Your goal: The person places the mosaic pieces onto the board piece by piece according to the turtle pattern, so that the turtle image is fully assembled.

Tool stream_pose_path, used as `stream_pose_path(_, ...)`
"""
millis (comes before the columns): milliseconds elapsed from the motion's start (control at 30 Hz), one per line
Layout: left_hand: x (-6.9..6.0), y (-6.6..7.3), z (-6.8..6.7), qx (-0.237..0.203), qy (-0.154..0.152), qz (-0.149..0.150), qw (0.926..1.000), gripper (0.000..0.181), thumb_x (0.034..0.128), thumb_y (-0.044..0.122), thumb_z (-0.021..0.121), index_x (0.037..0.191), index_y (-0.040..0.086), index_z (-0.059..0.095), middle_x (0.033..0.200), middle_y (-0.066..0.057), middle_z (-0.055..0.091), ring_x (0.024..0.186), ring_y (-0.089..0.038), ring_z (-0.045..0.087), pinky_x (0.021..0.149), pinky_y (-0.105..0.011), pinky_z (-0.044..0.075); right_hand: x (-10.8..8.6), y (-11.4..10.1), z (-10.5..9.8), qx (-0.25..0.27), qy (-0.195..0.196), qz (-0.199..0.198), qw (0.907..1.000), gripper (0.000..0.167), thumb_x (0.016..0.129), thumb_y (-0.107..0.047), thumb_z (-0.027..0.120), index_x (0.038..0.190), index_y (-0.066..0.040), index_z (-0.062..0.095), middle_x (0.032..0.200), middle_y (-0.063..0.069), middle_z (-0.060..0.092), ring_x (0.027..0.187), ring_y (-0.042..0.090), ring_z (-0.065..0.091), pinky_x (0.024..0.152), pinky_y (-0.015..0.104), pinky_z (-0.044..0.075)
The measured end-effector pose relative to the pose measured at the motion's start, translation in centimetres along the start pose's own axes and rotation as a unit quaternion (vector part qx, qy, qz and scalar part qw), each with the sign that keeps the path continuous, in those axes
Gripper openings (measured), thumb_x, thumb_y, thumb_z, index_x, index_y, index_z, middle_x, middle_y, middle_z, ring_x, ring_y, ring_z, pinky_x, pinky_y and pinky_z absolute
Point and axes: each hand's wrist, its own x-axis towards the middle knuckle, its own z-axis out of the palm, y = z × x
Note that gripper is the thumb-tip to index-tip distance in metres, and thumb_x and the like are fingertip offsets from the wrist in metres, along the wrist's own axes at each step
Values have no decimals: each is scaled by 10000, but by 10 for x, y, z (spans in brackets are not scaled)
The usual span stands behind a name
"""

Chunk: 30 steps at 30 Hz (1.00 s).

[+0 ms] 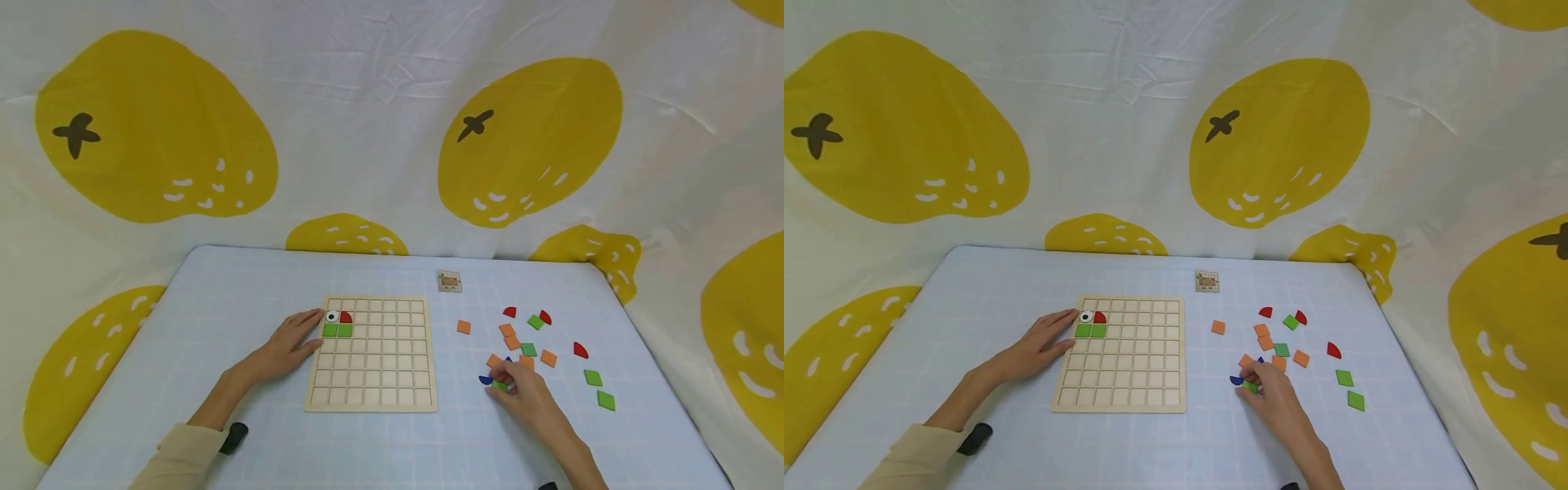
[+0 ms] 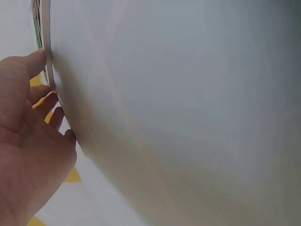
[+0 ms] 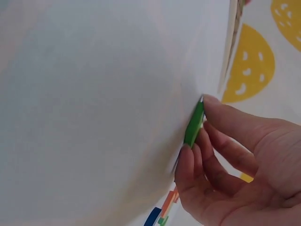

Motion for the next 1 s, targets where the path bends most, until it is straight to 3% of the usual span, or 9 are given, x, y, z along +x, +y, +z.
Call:
stream_pose_path(533, -1, 2, -1, 23, 17, -7, 10000, 645, 1062, 261, 596, 1594, 8, 334, 1629, -210, 330, 1487, -443, 272, 1167, -655, 264, -4, -3, 1, -129, 23, -121, 9998, 221, 803, -125, 891, 950, -125, 726, 887, -45, 608, 851, 125, 568, 708, 217, 527)
stream_pose_path(700, -2, 2, -2, 18, 23, -58, 10000, 644, 1061, 261, 598, 1596, 17, 335, 1630, -204, 331, 1487, -439, 276, 1164, -653, 273, -3, -4, -2, 7, -110, -426, 9990, 186, 812, -102, 878, 928, -136, 736, 876, -70, 633, 816, 100, 585, 711, 218, 541)
stream_pose_path(800, -2, 3, -2, 9, 13, -68, 10000, 643, 1063, 264, 595, 1598, 21, 335, 1631, -202, 331, 1487, -438, 277, 1162, -654, 275, -2, -5, -3, 34, -139, -831, 9964, 156, 829, -81, 859, 921, -129, 743, 862, -86, 648, 781, 76, 593, 699, 220, 549)
stream_pose_path(1000, -1, 3, -2, 2, 8, -58, 10000, 645, 1063, 269, 596, 1598, 21, 334, 1628, -205, 336, 1485, -434, 284, 1161, -648, 285, 6, -13, 1, 122, 83, -1255, 9920, 145, 857, -28, 822, 956, -108, 752, 869, -78, 645, 805, 77, 618, 719, 218, 569)
